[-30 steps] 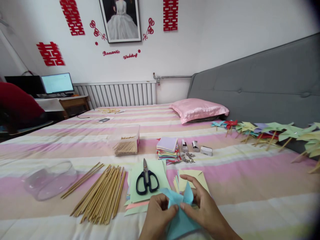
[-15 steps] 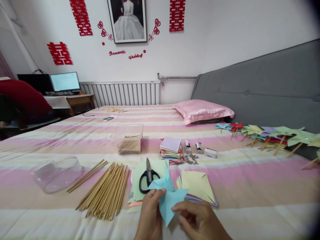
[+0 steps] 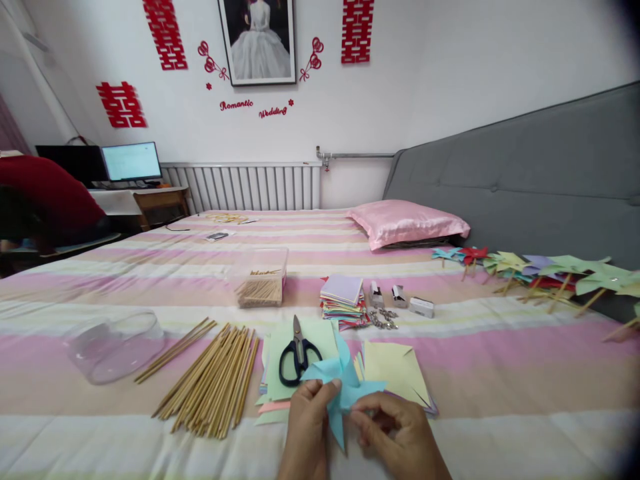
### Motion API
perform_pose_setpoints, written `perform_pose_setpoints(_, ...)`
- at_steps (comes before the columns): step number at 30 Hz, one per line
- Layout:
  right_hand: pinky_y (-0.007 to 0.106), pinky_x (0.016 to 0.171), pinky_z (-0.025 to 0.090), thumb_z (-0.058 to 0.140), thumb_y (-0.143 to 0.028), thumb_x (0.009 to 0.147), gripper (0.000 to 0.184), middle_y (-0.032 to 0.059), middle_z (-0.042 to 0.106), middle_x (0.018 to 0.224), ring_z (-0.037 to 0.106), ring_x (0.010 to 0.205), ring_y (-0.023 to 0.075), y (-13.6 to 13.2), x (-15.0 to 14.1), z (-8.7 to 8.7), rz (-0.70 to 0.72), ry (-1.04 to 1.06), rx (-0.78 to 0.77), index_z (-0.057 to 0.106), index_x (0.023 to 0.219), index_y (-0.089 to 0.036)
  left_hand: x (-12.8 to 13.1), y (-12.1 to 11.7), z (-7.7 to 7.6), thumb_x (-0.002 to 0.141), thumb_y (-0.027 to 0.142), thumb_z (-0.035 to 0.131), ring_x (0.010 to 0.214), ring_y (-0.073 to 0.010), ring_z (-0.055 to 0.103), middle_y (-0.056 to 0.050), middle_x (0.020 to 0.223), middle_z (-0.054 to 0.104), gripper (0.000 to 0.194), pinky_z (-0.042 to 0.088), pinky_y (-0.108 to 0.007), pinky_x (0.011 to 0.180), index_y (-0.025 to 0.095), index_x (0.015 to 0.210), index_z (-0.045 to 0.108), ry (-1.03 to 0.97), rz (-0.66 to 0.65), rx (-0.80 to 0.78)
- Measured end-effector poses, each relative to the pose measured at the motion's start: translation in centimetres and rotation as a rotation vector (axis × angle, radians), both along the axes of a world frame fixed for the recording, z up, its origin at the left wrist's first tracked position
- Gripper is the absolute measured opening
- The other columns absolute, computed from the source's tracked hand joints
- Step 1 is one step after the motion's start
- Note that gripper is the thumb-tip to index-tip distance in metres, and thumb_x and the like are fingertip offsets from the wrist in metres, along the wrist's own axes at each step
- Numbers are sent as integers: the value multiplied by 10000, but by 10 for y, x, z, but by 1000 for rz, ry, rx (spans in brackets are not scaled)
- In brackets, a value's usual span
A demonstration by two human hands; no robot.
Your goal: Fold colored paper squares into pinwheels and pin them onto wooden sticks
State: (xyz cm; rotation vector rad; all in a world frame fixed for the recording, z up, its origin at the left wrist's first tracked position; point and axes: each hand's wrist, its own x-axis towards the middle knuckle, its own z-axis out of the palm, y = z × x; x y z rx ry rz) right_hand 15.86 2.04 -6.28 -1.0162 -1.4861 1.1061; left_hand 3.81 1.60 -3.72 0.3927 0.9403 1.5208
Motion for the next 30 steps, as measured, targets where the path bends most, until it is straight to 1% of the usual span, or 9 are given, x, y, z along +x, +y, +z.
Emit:
perform_pose_setpoints(2, 225, 375, 447, 646, -455, 696, 279, 19, 619, 518, 594, 408, 164, -1, -2, -2, -29, 75, -84, 646, 647, -181, 1, 1, -3, 563, 177, 753, 429, -86, 489, 28, 449, 569, 196, 384, -199, 465, 133, 523, 566, 31, -8, 10)
perform_pose_setpoints(7, 218, 396, 460, 666, -450, 681, 294, 9, 578, 491, 591, 438, 162, 0, -5, 0, -99, 133, -114, 590, 624, -172, 2, 4, -11, 616, 216, 738, 432, -75, 486, 14, 471, 581, 165, 365, -184, 463, 107, 571, 623, 92, -19, 22)
perform_pose_setpoints(8, 215, 392, 458, 667, -448, 681, 296, 25, 608, 545, 589, 438, 155, 0, -5, 1, -115, 137, -113, 586, 619, -170, 2, 4, -12, 620, 220, 738, 434, -71, 484, 13, 478, 583, 165, 359, -179, 462, 105, 575, 628, 101, -17, 24)
perform_pose_setpoints(10, 210, 382, 450, 669, -442, 679, 301, 80, 667, 766, 590, 437, 133, 1, -5, 1, -152, 143, -97, 584, 606, -163, 4, 3, -13, 614, 233, 744, 431, -70, 480, 8, 484, 586, 174, 348, -177, 454, 104, 576, 633, 119, -13, 27)
perform_pose_setpoints(12, 209, 379, 446, 669, -432, 679, 301, 118, 650, 967, 594, 442, 118, 2, -5, 1, -183, 144, -79, 583, 595, -157, 5, 3, -13, 599, 252, 754, 418, -76, 474, 4, 477, 584, 189, 338, -184, 437, 105, 572, 638, 138, -11, 27)
perform_pose_setpoints(13, 209, 379, 446, 668, -427, 682, 298, 125, 641, 1005, 593, 440, 114, 2, -5, 0, -192, 143, -74, 582, 592, -156, 5, 2, -13, 591, 261, 758, 407, -78, 467, 7, 465, 577, 197, 333, -189, 429, 107, 565, 639, 149, -8, 25)
perform_pose_setpoints(20, 202, 384, 431, 653, -385, 702, 271, 119, 657, 923, 554, 405, 92, 4, -4, -5, -216, 73, -3, 556, 596, -155, 6, 3, -14, 586, 286, 753, 406, -79, 459, 14, 451, 560, 203, 333, -190, 435, 117, 551, 647, 216, 0, 16)
perform_pose_setpoints(26, 195, 390, 429, 643, -375, 701, 261, 115, 638, 949, 524, 410, 76, 6, -4, -7, -259, 26, 43, 579, 590, -148, 5, 7, -22, 560, 291, 766, 441, -96, 502, -23, 473, 600, 221, 366, -198, 465, 99, 542, 658, 274, -7, 2)
perform_pose_setpoints(30, 205, 407, 439, 639, -376, 695, 257, 118, 634, 955, 518, 418, 82, 7, -3, -8, -275, -2, 48, 582, 584, -151, 6, 10, -29, 508, 328, 783, 444, -99, 506, -41, 477, 621, 261, 368, -198, 460, 92, 519, 674, 321, 29, -6)
